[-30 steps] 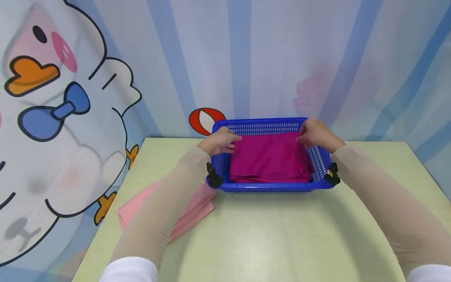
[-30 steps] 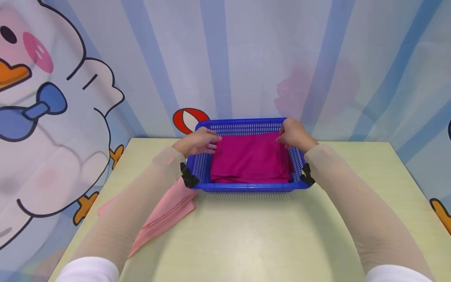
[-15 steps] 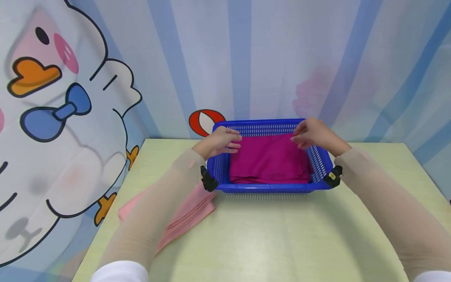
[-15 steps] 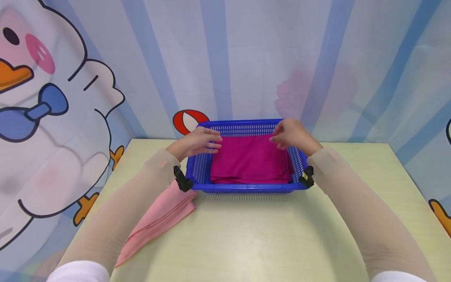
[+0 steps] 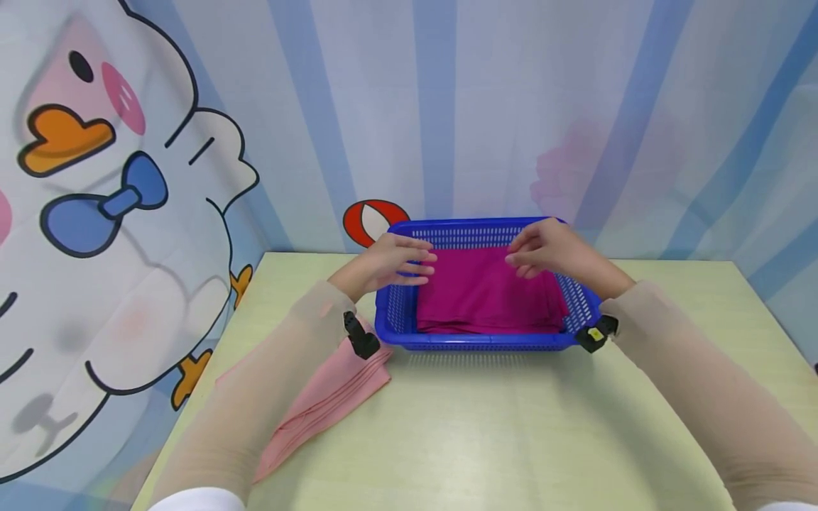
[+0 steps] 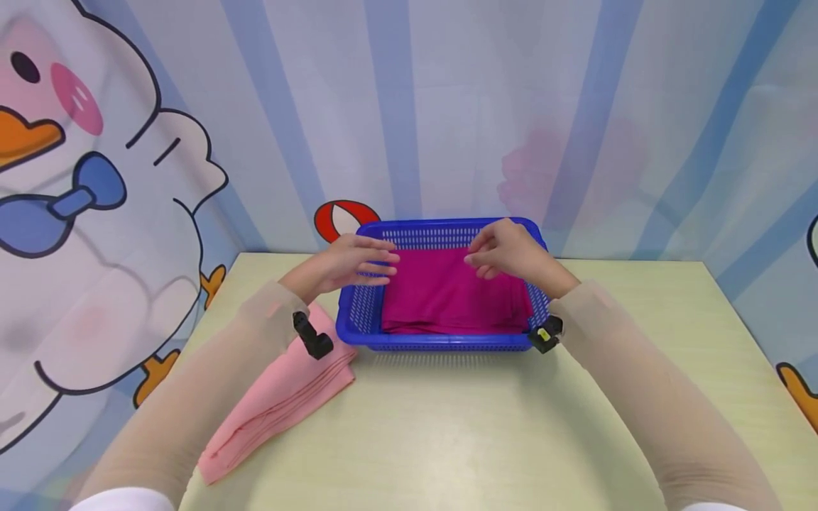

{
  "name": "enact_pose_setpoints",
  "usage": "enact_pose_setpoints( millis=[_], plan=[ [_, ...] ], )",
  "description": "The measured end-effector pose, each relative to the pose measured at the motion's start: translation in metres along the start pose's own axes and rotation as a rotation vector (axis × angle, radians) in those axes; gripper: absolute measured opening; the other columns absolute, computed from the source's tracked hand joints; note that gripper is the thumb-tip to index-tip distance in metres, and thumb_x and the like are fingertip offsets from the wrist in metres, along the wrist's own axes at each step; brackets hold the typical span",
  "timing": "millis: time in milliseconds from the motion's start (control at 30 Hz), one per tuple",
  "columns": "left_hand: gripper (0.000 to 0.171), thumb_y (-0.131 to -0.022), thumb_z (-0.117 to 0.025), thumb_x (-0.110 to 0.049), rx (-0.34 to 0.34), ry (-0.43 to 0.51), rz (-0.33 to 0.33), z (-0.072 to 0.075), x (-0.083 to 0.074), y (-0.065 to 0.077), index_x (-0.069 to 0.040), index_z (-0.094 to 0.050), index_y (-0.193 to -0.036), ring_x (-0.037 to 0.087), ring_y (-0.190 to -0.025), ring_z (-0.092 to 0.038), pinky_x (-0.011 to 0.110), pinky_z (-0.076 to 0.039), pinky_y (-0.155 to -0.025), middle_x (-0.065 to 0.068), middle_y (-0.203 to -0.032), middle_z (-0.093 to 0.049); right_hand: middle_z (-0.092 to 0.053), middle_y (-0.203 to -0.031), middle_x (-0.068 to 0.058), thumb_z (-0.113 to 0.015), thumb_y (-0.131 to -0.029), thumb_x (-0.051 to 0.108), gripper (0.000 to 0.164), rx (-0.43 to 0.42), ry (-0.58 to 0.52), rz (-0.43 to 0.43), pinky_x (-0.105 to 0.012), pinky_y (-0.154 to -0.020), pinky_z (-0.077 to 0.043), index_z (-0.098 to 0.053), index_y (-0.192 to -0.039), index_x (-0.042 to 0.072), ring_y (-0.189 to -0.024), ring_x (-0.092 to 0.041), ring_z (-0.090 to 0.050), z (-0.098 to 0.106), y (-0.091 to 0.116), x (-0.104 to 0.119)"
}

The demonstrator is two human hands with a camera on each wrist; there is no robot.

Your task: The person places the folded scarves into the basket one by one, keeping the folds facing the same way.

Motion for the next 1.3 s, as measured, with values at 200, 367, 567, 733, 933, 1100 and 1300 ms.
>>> enact_pose_setpoints(
  millis=[200,367,567,733,933,1100,1300],
  plan=[
    [0.042,-0.104,-0.053,-0.008,0.017,0.022,-0.010,0.005,0.001,0.010,0.000,-0.048,-0.145,0.034,-0.121,-0.059,0.041,-0.054,-0.093,0.019,-0.136,-0.059,-0.073,-0.091,-0.016,-0.069,-0.094,0.006,0.026,0.015,-0.029,0.036,-0.033,-0.067,-0.061,-0.064,-0.111,-0.014,-0.072,-0.019,-0.071,-0.013,0.006,0.017],
    [0.041,-0.104,-0.052,-0.008,0.033,0.026,-0.035,0.010,0.001,0.019,0.000,-0.047,-0.145,0.032,-0.119,-0.061,0.040,-0.055,-0.092,0.021,-0.140,-0.055,-0.073,-0.092,-0.016,-0.069,-0.094,0.007,0.026,0.024,-0.043,0.063,-0.033,-0.068,-0.061,-0.065,-0.111,-0.012,-0.074,-0.021,-0.072,-0.023,0.008,0.027],
    [0.041,-0.105,-0.049,-0.008,0.044,0.019,-0.049,0.018,0.005,0.033,0.000,-0.046,-0.145,0.033,-0.122,-0.059,0.041,-0.054,-0.094,0.020,-0.140,-0.055,-0.073,-0.093,-0.017,-0.068,-0.094,0.004,0.025,0.047,-0.079,0.106,-0.035,-0.070,-0.061,-0.064,-0.112,-0.013,-0.077,-0.023,-0.072,-0.037,0.009,0.038],
    [0.041,-0.106,-0.048,-0.008,0.031,0.011,-0.041,0.027,0.011,0.043,0.000,-0.045,-0.146,0.035,-0.124,-0.057,0.041,-0.053,-0.095,0.020,-0.140,-0.055,-0.073,-0.092,-0.015,-0.068,-0.095,0.005,0.021,0.067,-0.091,0.131,-0.035,-0.073,-0.061,-0.066,-0.111,-0.009,-0.080,-0.025,-0.073,-0.052,0.011,0.048],
    [0.042,-0.106,-0.049,-0.010,0.016,-0.001,-0.063,0.041,0.017,0.054,-0.001,-0.044,-0.147,0.032,-0.121,-0.060,0.040,-0.054,-0.095,0.019,-0.140,-0.055,-0.073,-0.094,-0.015,-0.069,-0.094,0.005,0.021,0.111,-0.113,0.169,-0.036,-0.075,-0.061,-0.066,-0.111,-0.007,-0.083,-0.026,-0.073,-0.071,0.013,0.062],
    [0.046,-0.105,-0.051,-0.012,0.008,-0.015,-0.102,0.050,0.017,0.067,0.000,-0.042,-0.149,0.032,-0.121,-0.060,0.043,-0.052,-0.097,0.021,-0.141,-0.054,-0.073,-0.095,-0.015,-0.070,-0.094,0.007,0.022,0.146,-0.109,0.188,-0.035,-0.076,-0.060,-0.067,-0.112,-0.005,-0.083,-0.024,-0.073,-0.089,0.015,0.072],
    [0.046,-0.106,-0.051,-0.015,-0.023,-0.051,-0.125,0.058,0.018,0.083,0.000,-0.042,-0.148,0.035,-0.124,-0.058,0.043,-0.053,-0.095,0.021,-0.142,-0.053,-0.073,-0.100,-0.017,-0.070,-0.093,0.006,0.023,0.197,-0.136,0.231,-0.038,-0.078,-0.060,-0.066,-0.113,-0.006,-0.084,-0.023,-0.073,-0.113,0.015,0.084]
  ],
)
Point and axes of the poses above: each hand's wrist, its own y-axis away from the middle knuckle, its own z-axis out of the back of the hand, x = y × z, the point moved 10 cm from there along -y, towards the middle knuckle
